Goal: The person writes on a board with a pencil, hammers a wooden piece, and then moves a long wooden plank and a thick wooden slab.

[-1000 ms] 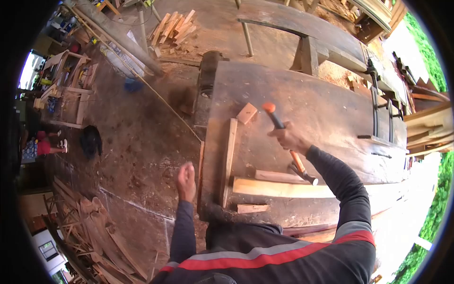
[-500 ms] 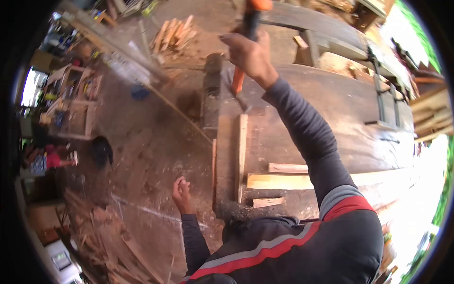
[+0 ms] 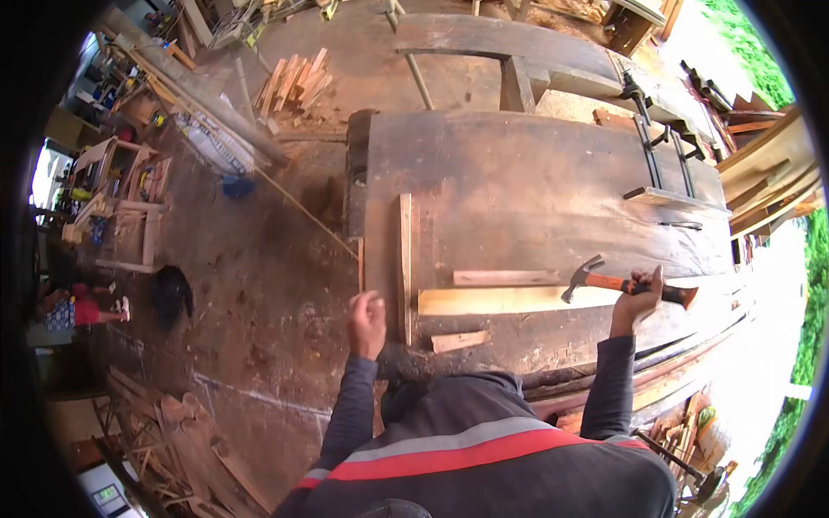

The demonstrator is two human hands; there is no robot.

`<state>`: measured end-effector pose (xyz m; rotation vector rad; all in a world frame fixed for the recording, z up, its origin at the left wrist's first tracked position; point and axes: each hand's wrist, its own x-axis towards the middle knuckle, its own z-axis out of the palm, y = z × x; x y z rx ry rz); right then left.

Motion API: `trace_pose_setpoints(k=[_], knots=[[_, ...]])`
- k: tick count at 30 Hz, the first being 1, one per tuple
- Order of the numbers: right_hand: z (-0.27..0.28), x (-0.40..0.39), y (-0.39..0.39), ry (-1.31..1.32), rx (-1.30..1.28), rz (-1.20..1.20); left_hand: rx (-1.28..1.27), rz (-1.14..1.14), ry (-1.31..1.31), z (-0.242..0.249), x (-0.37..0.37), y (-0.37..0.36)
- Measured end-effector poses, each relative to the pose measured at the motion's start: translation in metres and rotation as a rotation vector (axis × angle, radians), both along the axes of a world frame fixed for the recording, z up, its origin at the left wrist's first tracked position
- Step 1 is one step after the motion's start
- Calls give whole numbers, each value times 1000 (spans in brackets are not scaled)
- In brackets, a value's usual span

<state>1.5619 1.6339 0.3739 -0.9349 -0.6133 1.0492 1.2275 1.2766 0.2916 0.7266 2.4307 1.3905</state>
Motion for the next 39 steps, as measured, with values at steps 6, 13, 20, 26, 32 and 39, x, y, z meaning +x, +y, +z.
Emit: trace_pose_setpoints(k=[6,13,20,26,32,39], knots=[[16,13,-54,16,73,355,-263,-148,-35,3,38,-2],[17,-68,-159,-300,-34,1202,-362,-64,-124,-23,93,-48],[-17,-180,-255,-793,11,1876,-188,388,-192,-22,144,-115],[-40,-178,-198,-1148,11,1827,-221,708,-306,-70,210,-219],[-55,-152,-184,-1301,130,1938,-258,851,-276,-91,194,-267],[-48,-311,-273,-963,-142,1835,-8,832,-228,-93,104,-282]])
